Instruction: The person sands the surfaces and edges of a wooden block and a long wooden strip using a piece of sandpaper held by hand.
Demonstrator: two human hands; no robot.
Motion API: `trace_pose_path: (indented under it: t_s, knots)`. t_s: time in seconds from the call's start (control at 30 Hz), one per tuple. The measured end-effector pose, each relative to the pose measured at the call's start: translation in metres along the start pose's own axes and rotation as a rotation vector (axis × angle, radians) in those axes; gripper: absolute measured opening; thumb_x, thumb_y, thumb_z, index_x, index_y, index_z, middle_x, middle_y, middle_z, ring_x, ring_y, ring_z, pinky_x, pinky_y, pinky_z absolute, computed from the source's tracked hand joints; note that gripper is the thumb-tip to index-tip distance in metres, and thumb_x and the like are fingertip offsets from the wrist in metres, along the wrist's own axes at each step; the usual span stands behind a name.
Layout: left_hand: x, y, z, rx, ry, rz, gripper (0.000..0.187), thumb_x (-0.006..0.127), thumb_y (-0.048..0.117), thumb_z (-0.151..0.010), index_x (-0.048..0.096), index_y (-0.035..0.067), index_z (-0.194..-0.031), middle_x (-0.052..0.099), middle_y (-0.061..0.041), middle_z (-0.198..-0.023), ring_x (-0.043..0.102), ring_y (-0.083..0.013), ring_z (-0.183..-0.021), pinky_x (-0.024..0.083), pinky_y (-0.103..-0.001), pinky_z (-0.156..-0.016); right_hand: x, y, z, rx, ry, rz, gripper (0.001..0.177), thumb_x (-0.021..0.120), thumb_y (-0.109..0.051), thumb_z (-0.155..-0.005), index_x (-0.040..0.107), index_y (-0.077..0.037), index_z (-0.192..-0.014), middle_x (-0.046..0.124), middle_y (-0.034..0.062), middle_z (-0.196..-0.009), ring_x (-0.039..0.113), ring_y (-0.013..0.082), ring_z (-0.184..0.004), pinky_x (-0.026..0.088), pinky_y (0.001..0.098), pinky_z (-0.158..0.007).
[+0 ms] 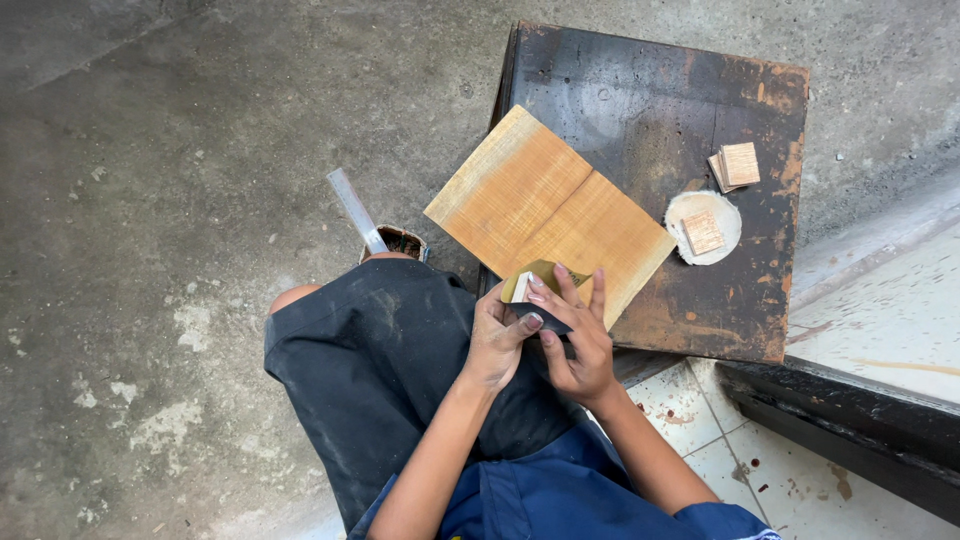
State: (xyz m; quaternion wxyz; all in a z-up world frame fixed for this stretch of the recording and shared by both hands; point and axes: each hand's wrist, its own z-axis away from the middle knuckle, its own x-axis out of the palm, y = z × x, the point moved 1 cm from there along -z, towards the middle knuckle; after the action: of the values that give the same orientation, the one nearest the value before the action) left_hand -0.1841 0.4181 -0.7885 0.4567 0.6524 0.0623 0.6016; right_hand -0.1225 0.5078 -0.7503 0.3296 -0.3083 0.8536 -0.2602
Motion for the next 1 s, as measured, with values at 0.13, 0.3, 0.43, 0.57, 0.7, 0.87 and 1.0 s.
trace_pose_path:
  t_s: [0.13,0.3,0.43,0.57,0.7,0.87,1.0]
  knots:
    - [-0.002,-0.004,0.001,-0.003,0.033,0.017,0.036,0.093,0.007,-0.07,0.068,0.001,-0.095,0.065,-0.001,-0.079,0.066,-0.005,-0.075,0.054,-0.019,-0.066,-0.001,-0.001,0.001,-0.013,-0.01,0.09,0.035,0.052,-0.025,-0.104,0.071,-0.002,-0.122,0.066,0.0133,-0.14,0.035,0.0385,-0.15,-0.009,0.0547,-0.125]
    - [0.01,0.009,0.002,0.022,0.073,0.004,0.034,0.093,0.009,-0.069,0.067,0.001,-0.088,0.064,-0.001,-0.074,0.065,-0.0042,-0.072,0.052,-0.018,-0.065,-0.003,0.0,0.001,0.079,0.036,0.079,0.027,0.053,-0.031,-0.104,0.072,-0.011,-0.106,0.031,0.0209,-0.164,0.008,0.0453,-0.157,-0.003,0.0656,-0.124]
    - [0.001,0.0,0.0,0.045,0.09,-0.033,0.032,0.092,0.005,-0.069,0.068,-0.001,-0.089,0.065,-0.002,-0.075,0.064,-0.0053,-0.074,0.053,-0.019,-0.066,0.003,0.005,0.008,0.186,0.132,-0.151,0.029,0.065,-0.024,-0.098,0.063,-0.012,-0.124,0.028,0.0206,-0.164,0.019,0.0416,-0.156,0.009,0.0593,-0.127]
    - [0.005,0.012,-0.001,0.074,0.006,0.007,0.032,0.093,0.008,-0.07,0.067,-0.004,-0.085,0.064,-0.008,-0.068,0.067,-0.0103,-0.064,0.055,-0.022,-0.058,0.002,0.007,0.015,0.251,0.098,-0.242,0.038,0.067,-0.022,-0.097,0.061,-0.003,-0.129,0.03,0.0266,-0.162,0.024,0.0455,-0.153,0.019,0.0564,-0.127]
    - [0.0,0.009,-0.003,0.093,-0.021,-0.038,0.036,0.096,0.009,-0.064,0.069,-0.001,-0.084,0.06,-0.003,-0.069,0.062,-0.0059,-0.067,0.053,-0.019,-0.058,-0.001,0.008,0.016,0.188,0.032,-0.128,0.038,0.062,-0.033,-0.099,0.071,-0.008,-0.127,0.024,0.0312,-0.164,0.02,0.0493,-0.154,0.019,0.055,-0.127]
    - [0.006,0.02,0.0,0.058,-0.046,-0.033,0.037,0.096,0.011,-0.064,0.069,-0.004,-0.084,0.061,-0.006,-0.068,0.063,-0.0076,-0.064,0.053,-0.019,-0.056,-0.005,-0.004,0.003,0.248,0.005,-0.153,0.033,0.061,-0.03,-0.101,0.073,-0.009,-0.124,0.03,0.0274,-0.162,0.019,0.0479,-0.155,0.02,0.0541,-0.126]
    - [0.01,0.026,0.0,0.055,-0.065,-0.055,0.032,0.093,0.01,-0.07,0.07,-0.004,-0.085,0.064,-0.008,-0.067,0.066,-0.0098,-0.063,0.055,-0.02,-0.057,-0.013,-0.006,-0.003,0.313,-0.055,-0.194,0.026,0.067,-0.019,-0.096,0.075,-0.008,-0.118,0.034,0.0256,-0.161,0.022,0.0442,-0.155,0.023,0.0498,-0.125]
